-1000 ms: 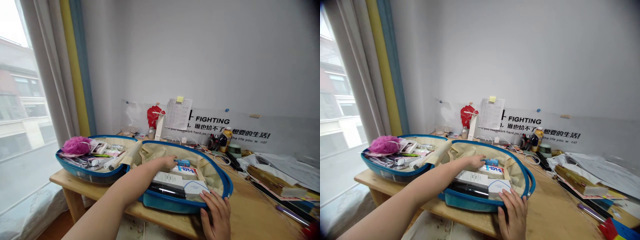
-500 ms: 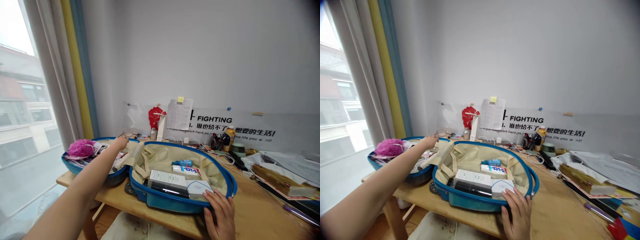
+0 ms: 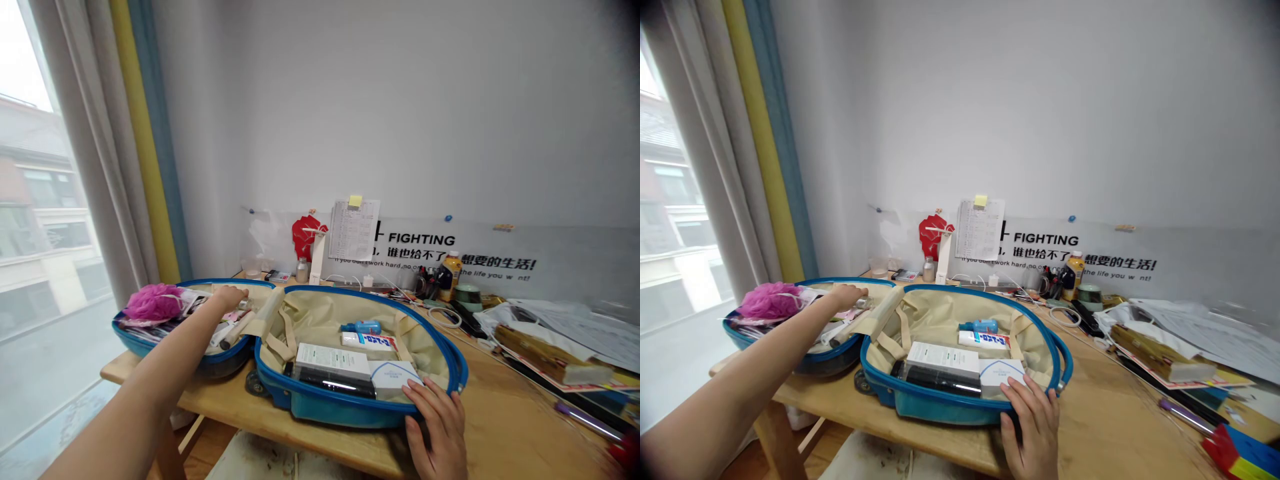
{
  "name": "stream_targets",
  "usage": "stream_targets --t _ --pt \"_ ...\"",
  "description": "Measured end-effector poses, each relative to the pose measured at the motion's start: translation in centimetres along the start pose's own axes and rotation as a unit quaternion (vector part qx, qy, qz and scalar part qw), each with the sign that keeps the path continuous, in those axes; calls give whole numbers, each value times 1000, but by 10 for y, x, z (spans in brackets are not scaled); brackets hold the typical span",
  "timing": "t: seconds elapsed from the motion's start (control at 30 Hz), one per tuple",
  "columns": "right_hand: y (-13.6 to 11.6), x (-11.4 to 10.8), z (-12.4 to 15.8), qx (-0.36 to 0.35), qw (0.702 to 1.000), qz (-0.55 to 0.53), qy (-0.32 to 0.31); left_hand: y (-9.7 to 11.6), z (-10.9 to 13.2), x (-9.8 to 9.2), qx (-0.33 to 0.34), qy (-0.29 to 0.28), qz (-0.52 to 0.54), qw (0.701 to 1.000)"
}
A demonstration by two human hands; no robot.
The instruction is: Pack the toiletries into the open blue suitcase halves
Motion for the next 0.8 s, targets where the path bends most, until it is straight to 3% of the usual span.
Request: stream_targets --t 0.13,0.37,0.5,0.67,0.8 --pt "1 1 1 6 1000 -5 0 7 2 -1 -6 -8 -20 1000" --pt "-2 -2 -2 -3 1000 8 1 9 13 -2 -40 35 0 999" --pt "-1 -1 -2 1 1000 8 1 18 19 -23 -38 101 20 994" --pt "1 1 0 2 1000 6 -2 69 22 -73 61 172 29 983" --pt "1 1 2 2 1000 3 -7 137 24 -88 199 140 22 970"
Point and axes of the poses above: each hand's wrist, its own z-axis away from the middle knuckle, its own x-axis out of the palm, y = z × x, the point moved 3 cm from there along -z, towards the middle knuckle, and after that the axes turned 8 degrees about -y, right-handed, at the moved point
